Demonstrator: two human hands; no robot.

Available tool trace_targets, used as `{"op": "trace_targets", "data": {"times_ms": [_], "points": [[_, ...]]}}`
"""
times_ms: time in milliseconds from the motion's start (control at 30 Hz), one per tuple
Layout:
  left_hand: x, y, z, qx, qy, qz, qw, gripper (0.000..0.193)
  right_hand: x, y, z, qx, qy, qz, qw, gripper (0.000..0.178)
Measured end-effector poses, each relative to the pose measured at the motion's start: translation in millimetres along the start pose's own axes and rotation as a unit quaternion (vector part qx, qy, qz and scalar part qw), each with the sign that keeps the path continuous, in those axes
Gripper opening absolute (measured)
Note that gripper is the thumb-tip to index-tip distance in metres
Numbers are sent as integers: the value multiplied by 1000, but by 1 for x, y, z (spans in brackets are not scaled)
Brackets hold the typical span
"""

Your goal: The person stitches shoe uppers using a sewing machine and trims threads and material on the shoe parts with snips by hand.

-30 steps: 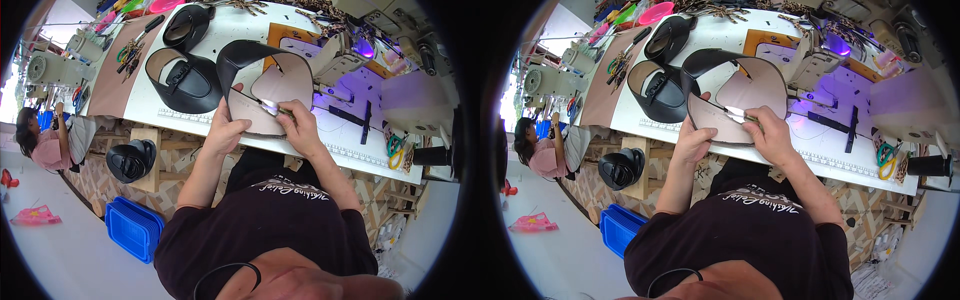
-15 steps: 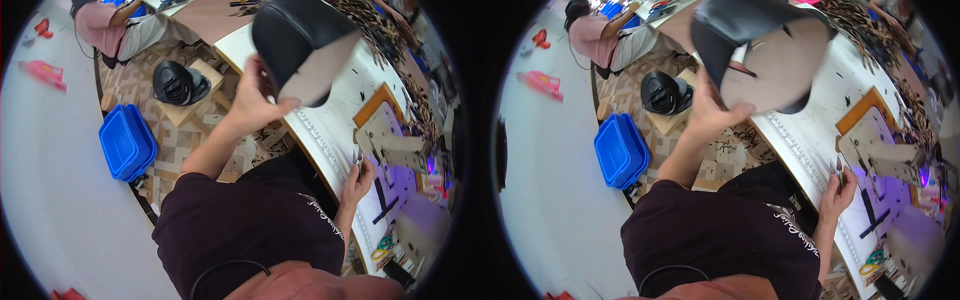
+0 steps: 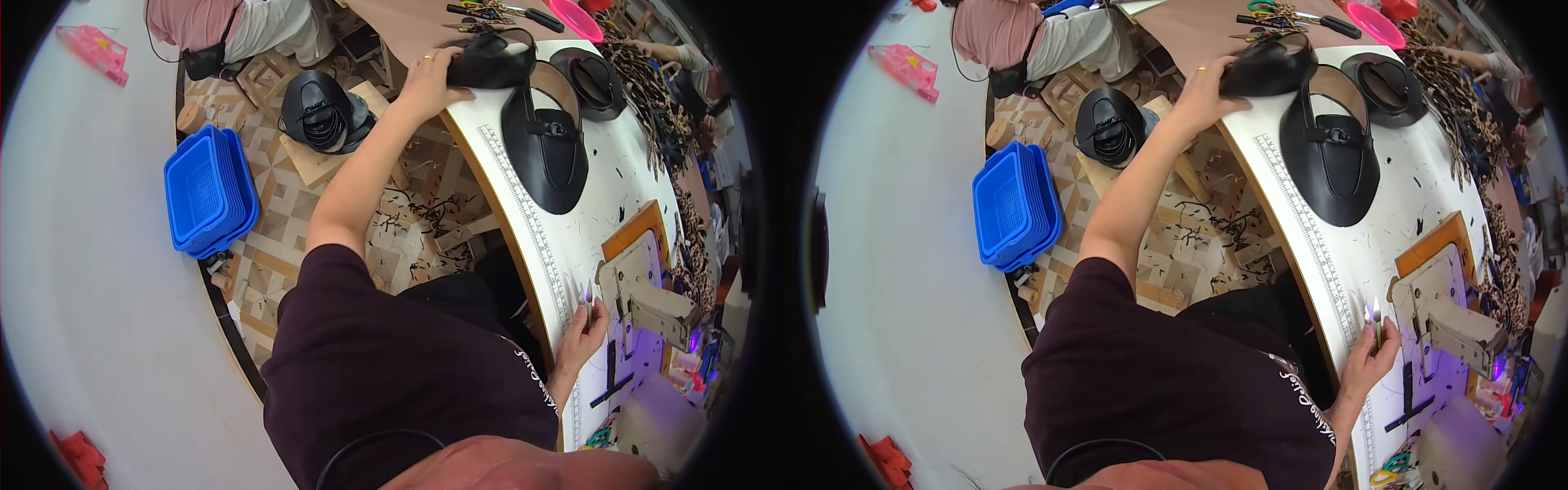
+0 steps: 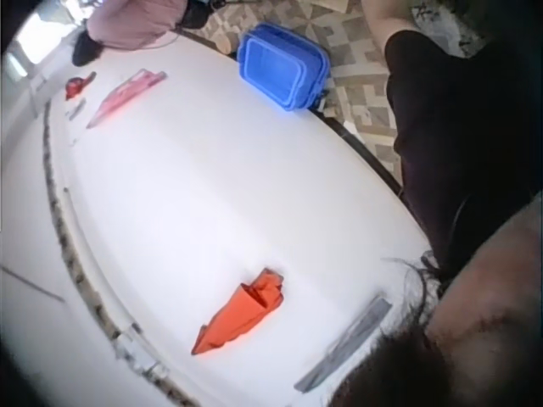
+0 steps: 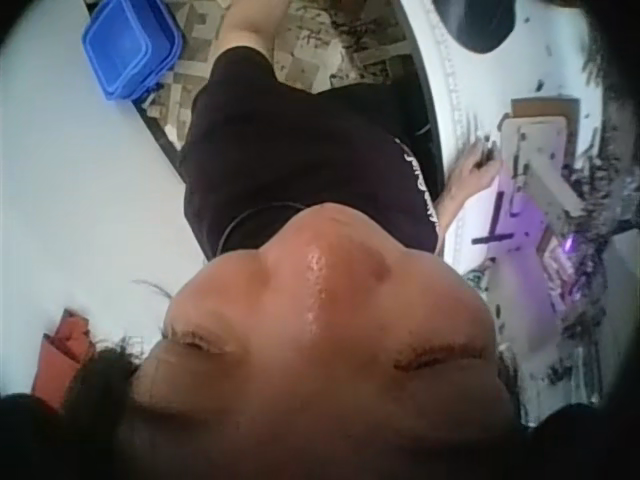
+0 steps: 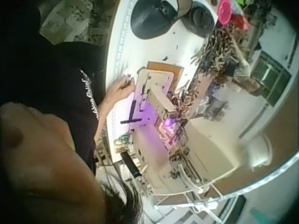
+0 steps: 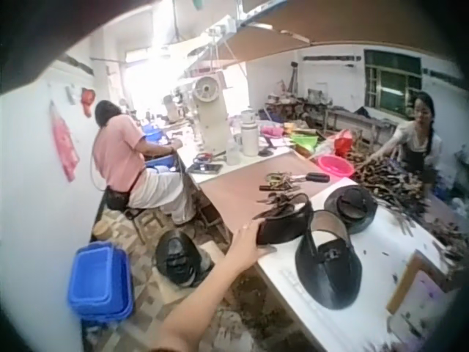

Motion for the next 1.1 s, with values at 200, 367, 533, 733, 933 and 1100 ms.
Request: {"op": "trace_targets", "data": {"times_ms": [200, 367, 533, 733, 933, 1100], "points": [[-11, -15, -53, -60, 105, -39, 992, 83, 0, -15, -15, -73, 17, -25, 997, 29], [-109, 16, -84, 89, 181, 220, 954, 39, 2, -24, -26, -68, 41, -10, 997, 26], [-234, 1, -155, 400, 311, 48, 861, 19, 6, -29, -31, -74, 56, -18, 996, 24], [-236, 16, -160, 409, 270, -25, 871, 14, 7, -29, -39, -92, 68, -21, 993, 23], [-223, 13, -158, 433, 205, -91, 873, 12, 9, -18, -36, -99, 82, -16, 992, 21], [-197, 37, -87, 364, 173, 131, 906, 19, 28, 0, -31, -78, 75, -35, 993, 19]]}}
Point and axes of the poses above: each hand's wrist, its own x-axis towards the middle knuckle, its own y-axis out of the back of the hand, z = x × y, the point moved 6 cm from there along x, towards the middle knuckle, and after that the axes turned 7 degrees about -y, right-handed, at the moved point
